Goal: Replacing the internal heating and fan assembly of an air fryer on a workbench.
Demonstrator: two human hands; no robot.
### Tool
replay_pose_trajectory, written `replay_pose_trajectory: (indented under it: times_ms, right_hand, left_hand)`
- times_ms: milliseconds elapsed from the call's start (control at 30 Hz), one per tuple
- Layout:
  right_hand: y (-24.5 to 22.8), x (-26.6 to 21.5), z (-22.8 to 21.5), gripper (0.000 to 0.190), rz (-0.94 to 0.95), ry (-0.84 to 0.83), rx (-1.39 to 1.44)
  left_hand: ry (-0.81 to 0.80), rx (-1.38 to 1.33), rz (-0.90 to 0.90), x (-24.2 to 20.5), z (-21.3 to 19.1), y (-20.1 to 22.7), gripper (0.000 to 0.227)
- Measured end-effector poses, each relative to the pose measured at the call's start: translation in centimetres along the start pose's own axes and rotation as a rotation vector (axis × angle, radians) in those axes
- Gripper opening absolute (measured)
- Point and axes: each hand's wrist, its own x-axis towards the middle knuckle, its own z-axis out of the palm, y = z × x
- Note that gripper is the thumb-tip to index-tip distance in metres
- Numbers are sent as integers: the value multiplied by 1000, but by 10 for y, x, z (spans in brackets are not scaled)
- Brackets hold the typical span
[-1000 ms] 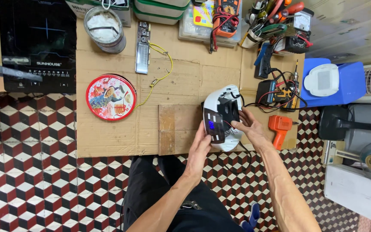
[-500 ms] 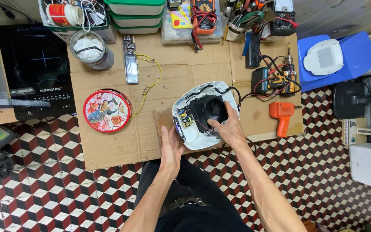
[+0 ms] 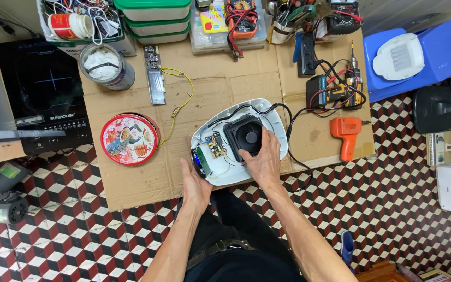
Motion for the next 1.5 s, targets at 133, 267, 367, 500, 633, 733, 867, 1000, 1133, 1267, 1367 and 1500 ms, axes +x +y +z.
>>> replay_pose_trajectory:
  times_ms: [133,267,367,500,633,733,867,1000,1133,1267,1367,1500]
  right_hand:
    - [-6,-2,-3,98,31,-10,-4]
    - [-6,-4,-2,97,21,4,-1]
    - [-5,-4,-2,97,21,8,0]
    - [-6,-4,-2,95,24,5,2]
    - [-5,-5,-2,95,15,12,-9]
    - [-6,-6,-3,94,11,9,-10]
    - [0,-6,-1,95,-26,17,-29]
    - [-3,-6,-3,95,-6,-4,-38]
    - [-4,-6,-2,96,8,-1,-31]
    - [-2,-5,0,97,-10,15,-38]
    - [-5,-7,-1,99,-15,30,-26]
    - [-4,-9,-1,102,-47,76,5]
  left_hand:
    - [-15,4,16,2,-2,-1,87]
    - [-11,15,8,-1,0,1,84]
    - [-13,18,12,-2,3,3,83]
    - [-14,22,30,-2,3,2,81]
    - [-20,22,32,-1,1,1,82]
    - [-17,15,20,0,-1,1,83]
    - [-25,26,23,2,-2,0,86]
    - [-18,50,11,1,-5,-1,89]
    - [-12,46,12,0,-3,0,88]
    - [-7,63,17,-3,1,3,87]
    - [62,195,64,1,-9,-1,84]
    - [288,860,678,-35,8,11,64]
